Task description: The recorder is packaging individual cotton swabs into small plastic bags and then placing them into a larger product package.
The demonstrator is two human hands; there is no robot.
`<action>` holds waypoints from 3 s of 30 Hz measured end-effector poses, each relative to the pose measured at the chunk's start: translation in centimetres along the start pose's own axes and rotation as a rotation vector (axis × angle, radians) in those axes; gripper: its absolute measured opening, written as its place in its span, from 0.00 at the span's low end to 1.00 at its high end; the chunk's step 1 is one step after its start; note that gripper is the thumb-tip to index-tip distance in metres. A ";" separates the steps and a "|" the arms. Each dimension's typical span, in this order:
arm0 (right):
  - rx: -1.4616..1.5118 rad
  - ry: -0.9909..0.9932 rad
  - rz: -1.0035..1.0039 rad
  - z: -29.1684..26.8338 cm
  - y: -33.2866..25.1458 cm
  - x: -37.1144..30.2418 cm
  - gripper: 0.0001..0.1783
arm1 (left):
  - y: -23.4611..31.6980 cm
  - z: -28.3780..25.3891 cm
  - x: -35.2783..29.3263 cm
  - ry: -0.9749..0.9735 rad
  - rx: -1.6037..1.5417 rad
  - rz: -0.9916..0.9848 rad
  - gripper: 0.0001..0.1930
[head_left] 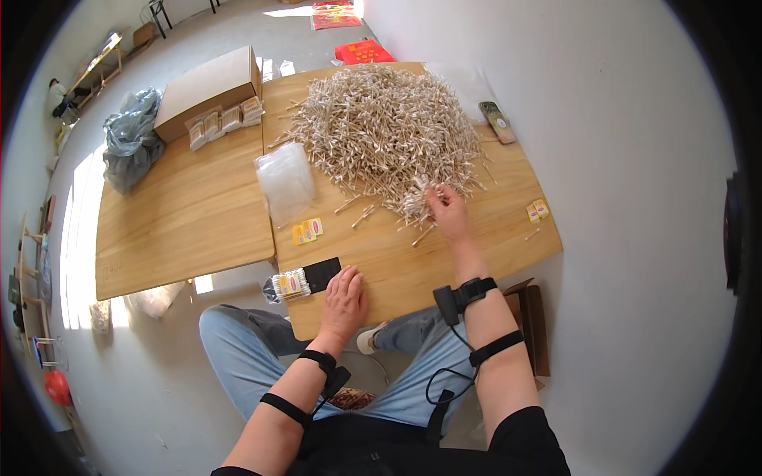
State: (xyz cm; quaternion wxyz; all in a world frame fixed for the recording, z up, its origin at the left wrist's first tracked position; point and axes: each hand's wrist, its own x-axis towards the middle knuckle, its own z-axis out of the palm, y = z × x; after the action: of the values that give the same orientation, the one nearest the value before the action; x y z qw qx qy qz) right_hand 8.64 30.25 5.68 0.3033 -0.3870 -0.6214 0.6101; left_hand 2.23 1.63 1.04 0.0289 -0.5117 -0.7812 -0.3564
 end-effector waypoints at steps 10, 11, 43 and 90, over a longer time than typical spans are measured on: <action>-0.492 0.112 -0.434 2.2 2.6 -5.4 0.17 | 0.2 0.1 -0.1 -0.029 0.003 -0.016 0.21; -0.496 0.109 -0.436 2.1 2.7 -6.2 0.17 | 0.1 0.2 -0.2 -0.019 0.005 -0.006 0.21; -0.900 -0.058 -0.475 7.7 4.4 -13.2 0.05 | -0.4 0.6 -0.2 -0.054 0.055 -0.077 0.30; -0.918 -0.329 -0.710 4.8 2.1 -12.3 0.04 | -1.1 0.7 0.2 0.180 -0.052 -0.139 0.06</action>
State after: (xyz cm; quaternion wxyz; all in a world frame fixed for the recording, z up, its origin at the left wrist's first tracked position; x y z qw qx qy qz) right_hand 11.17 17.17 4.45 0.1903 -0.1478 -0.9512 0.1926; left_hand 1.50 1.91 0.05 0.0607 -0.4227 -0.7997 -0.4221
